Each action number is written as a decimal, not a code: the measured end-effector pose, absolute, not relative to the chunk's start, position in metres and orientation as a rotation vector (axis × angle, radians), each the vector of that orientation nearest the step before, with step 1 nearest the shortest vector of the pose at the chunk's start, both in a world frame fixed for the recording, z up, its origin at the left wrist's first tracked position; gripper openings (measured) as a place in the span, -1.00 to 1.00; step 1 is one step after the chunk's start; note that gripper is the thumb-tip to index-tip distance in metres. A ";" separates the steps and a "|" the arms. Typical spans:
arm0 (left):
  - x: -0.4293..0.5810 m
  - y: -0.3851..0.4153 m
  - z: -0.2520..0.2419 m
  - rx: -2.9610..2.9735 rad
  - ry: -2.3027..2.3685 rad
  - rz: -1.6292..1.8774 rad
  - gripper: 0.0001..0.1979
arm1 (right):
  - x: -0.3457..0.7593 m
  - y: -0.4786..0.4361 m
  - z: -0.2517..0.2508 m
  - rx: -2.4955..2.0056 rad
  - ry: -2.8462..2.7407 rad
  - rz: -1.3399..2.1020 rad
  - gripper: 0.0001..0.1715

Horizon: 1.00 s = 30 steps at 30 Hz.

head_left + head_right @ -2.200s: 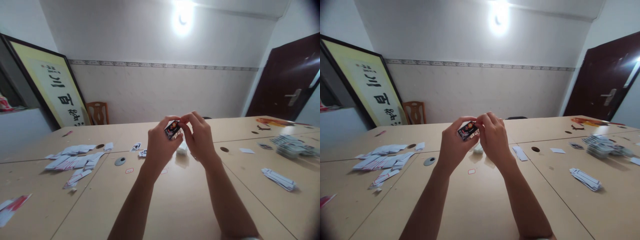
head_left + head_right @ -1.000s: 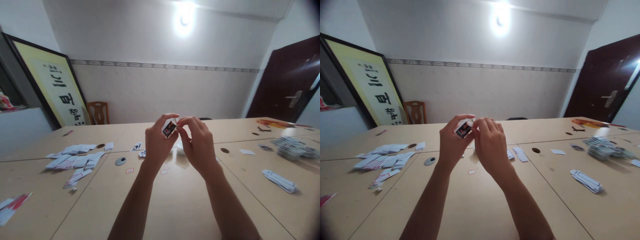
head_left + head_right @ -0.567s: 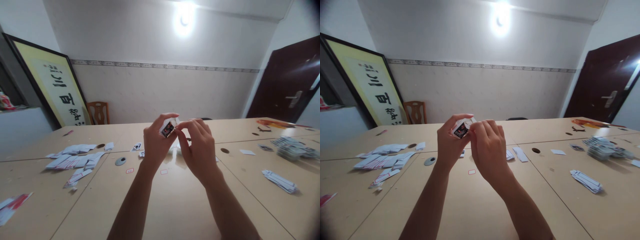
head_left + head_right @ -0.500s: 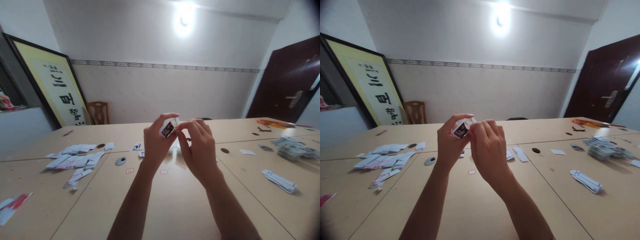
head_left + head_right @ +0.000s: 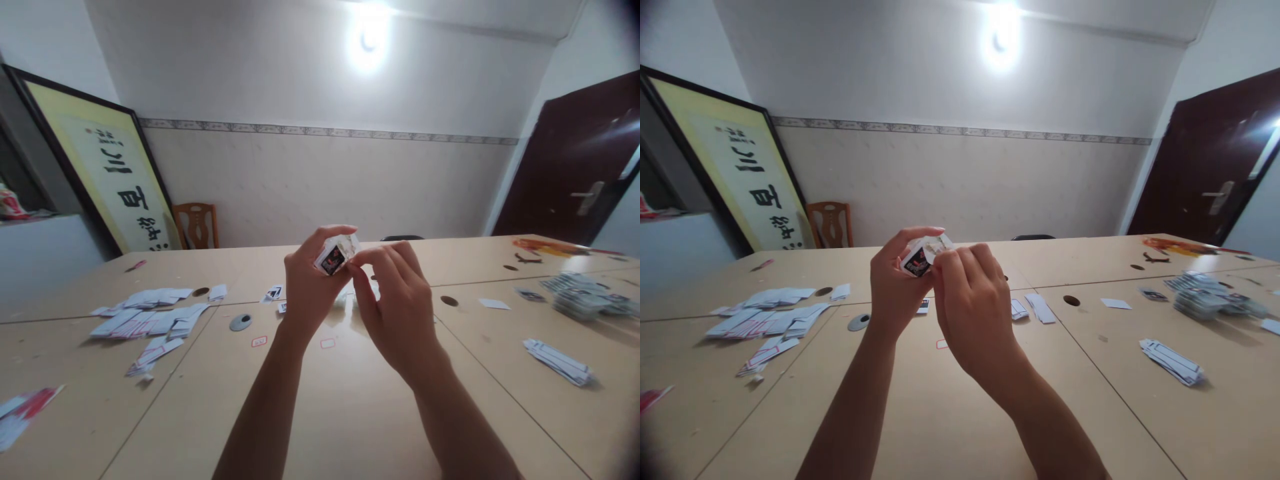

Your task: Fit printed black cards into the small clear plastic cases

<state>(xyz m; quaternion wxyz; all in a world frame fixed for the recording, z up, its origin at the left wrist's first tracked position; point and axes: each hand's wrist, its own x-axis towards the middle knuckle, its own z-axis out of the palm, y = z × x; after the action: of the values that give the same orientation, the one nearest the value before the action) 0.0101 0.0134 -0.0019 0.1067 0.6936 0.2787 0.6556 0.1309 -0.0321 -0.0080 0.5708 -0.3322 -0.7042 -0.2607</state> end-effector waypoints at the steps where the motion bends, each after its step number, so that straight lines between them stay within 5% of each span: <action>1: 0.010 0.013 -0.002 2.042 0.815 1.927 -0.57 | 0.131 -0.033 -0.008 -0.779 -1.654 -0.605 -0.82; 30: 0.010 0.024 -0.004 2.050 0.843 1.755 -0.59 | 0.139 -0.018 -0.007 -0.742 -1.608 -0.561 -0.87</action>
<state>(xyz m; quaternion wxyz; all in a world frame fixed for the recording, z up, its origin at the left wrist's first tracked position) 0.0101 0.0241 -0.0042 0.1565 0.7162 0.2944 0.6131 0.1389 -0.0178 -0.0067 0.5986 -0.3199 -0.6934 -0.2421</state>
